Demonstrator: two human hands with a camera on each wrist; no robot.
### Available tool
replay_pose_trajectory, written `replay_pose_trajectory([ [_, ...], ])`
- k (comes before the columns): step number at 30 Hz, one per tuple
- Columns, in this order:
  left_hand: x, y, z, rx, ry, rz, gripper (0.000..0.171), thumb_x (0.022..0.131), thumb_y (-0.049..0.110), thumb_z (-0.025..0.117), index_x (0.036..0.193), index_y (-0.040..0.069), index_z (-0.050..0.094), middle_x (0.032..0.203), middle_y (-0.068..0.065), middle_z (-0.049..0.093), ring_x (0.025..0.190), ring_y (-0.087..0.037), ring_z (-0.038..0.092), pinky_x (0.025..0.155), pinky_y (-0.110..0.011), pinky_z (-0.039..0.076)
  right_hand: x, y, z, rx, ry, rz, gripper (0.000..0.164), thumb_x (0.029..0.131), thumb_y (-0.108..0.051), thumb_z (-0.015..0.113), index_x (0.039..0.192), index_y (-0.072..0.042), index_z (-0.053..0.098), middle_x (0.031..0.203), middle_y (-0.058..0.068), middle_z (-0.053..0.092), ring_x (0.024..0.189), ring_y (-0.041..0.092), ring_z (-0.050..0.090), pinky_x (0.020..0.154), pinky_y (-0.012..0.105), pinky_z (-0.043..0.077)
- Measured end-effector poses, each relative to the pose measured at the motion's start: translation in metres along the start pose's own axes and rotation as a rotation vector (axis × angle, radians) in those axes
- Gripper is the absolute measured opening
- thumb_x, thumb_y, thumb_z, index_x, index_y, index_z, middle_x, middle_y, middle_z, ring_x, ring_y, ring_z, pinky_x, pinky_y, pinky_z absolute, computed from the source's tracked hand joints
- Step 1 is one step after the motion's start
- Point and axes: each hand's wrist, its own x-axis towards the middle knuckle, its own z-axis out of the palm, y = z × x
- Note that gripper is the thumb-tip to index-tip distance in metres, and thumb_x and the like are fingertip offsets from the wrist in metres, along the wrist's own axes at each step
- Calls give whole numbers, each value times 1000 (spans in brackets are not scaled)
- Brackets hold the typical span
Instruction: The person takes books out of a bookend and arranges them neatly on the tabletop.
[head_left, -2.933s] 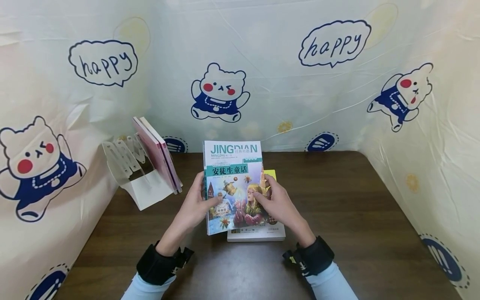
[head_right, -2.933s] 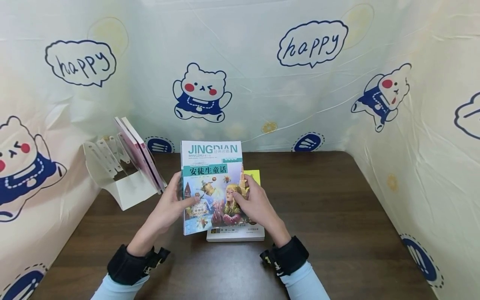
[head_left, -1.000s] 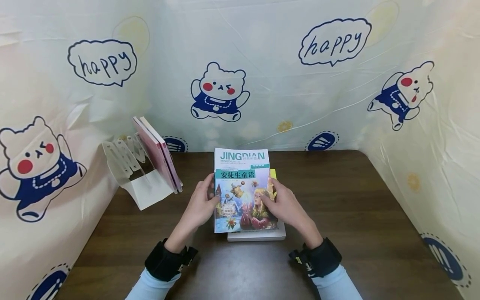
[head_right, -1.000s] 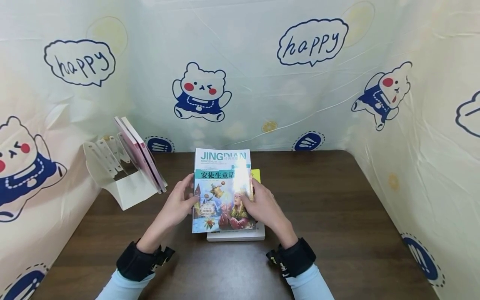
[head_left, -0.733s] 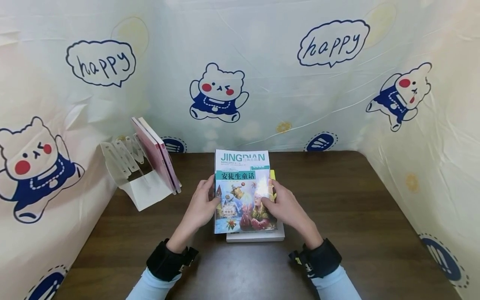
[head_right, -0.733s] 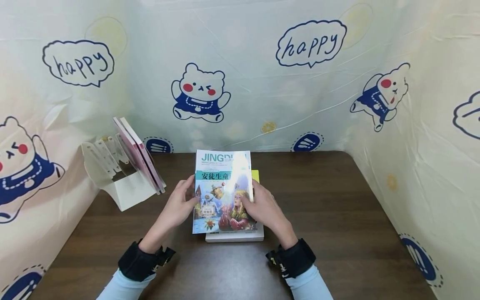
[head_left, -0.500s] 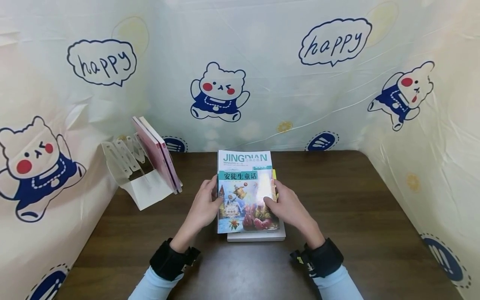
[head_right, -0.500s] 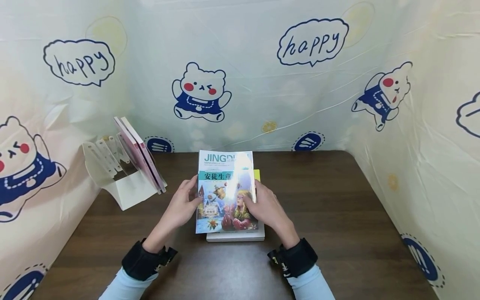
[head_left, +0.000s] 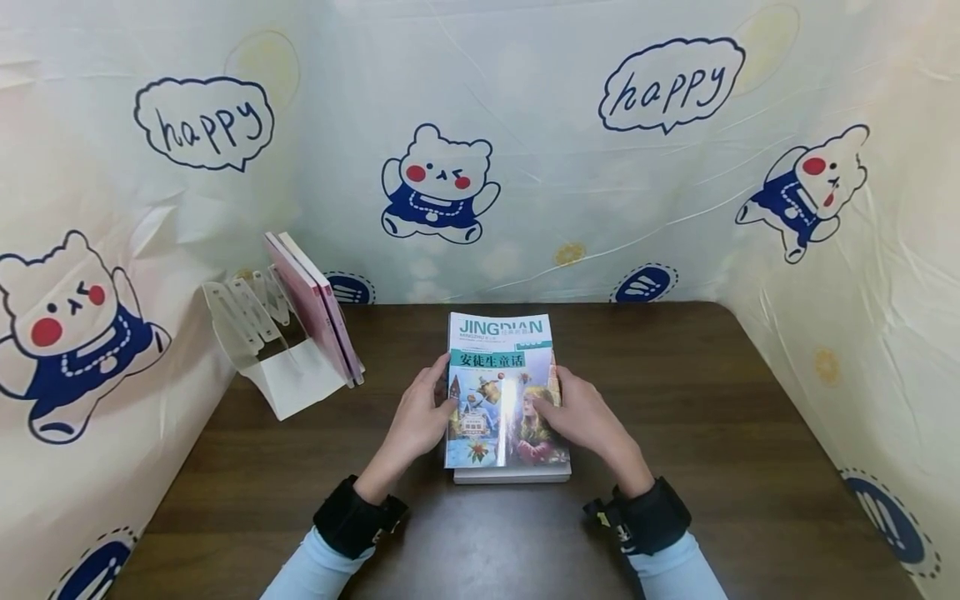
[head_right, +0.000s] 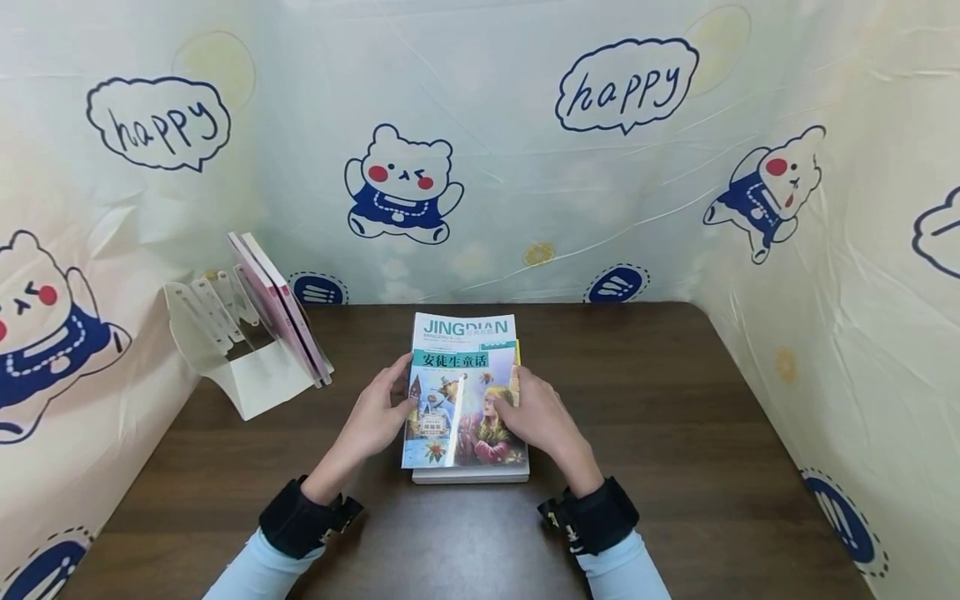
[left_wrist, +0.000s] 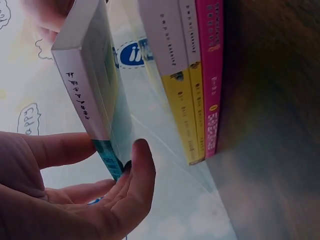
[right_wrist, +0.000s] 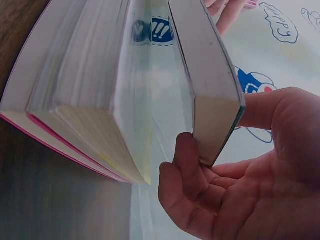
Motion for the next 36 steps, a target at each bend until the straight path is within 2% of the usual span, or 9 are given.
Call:
replay_pose_trajectory([
  [11, 1, -2, 9, 8, -50, -28, 66, 96, -9, 62, 158, 4, 46, 154, -23, 50, 138, -40, 51, 111, -58, 43, 3, 5, -4, -60, -11, 42, 70, 101, -26, 72, 154, 7, 40, 127, 23, 66, 95, 24, 66, 93, 47, 58],
  [16, 1, -2, 11, -15, -94, -33, 63, 97, -12, 59, 157, 2, 47, 158, -22, 47, 140, -35, 50, 103, -49, 48, 2, 6, -5, -62, -14, 54, 69, 101, -27, 73, 152, 7, 42, 123, 21, 67, 93, 24, 66, 91, 47, 59],
  [18, 2, -3, 12, -4, -102, -36, 62, 97, -12, 58, 157, 3, 48, 157, -22, 48, 131, -33, 56, 95, -45, 48, 2, 6, -5, -64, -19, 56, 68, 101, -27, 73, 151, 8, 43, 121, 21, 67, 92, 23, 66, 90, 46, 59],
  [21, 2, -5, 12, 7, -117, -52, 62, 97, -12, 57, 156, 3, 49, 157, -23, 49, 85, -26, 63, 75, -37, 50, 2, 5, -4, -64, -31, 68, 67, 101, -27, 72, 151, 8, 43, 119, 20, 67, 91, 23, 65, 89, 46, 59],
  [23, 2, -6, 12, 12, -130, -62, 61, 97, -12, 56, 156, 4, 50, 156, -24, 48, 59, -20, 48, 62, -32, 44, 3, 5, -4, -68, -41, 70, 66, 102, -26, 71, 150, 9, 44, 117, 20, 68, 89, 23, 65, 87, 45, 59],
  [25, 2, -7, 12, 0, -145, -70, 61, 97, -12, 54, 156, 4, 49, 156, -25, 48, 47, -17, 31, 52, -30, 36, 3, 5, -4, -72, -46, 76, 65, 102, -26, 71, 149, 9, 45, 115, 19, 68, 89, 22, 65, 86, 44, 59],
  [26, 2, -8, 12, -2, -147, -68, 61, 98, -12, 54, 156, 4, 49, 156, -26, 48, 46, -15, 29, 50, -29, 35, 4, 5, -4, -75, -48, 76, 64, 102, -27, 72, 149, 8, 45, 114, 18, 68, 88, 22, 65, 86, 44, 59],
  [31, 1, -9, 14, -2, -157, -48, 60, 97, -12, 54, 155, 1, 50, 155, -27, 49, 47, -18, 31, 52, -30, 36, 5, 7, -5, -89, -61, 76, 62, 102, -27, 72, 146, 8, 48, 110, 17, 68, 86, 22, 65, 83, 42, 59],
  [36, 1, -9, 16, 32, -152, -26, 59, 97, -12, 55, 154, 0, 51, 154, -25, 51, 91, -30, 62, 72, -38, 48, 4, 8, -6, -92, -74, 81, 61, 102, -27, 72, 146, 8, 49, 110, 16, 69, 86, 22, 65, 83, 42, 59],
])
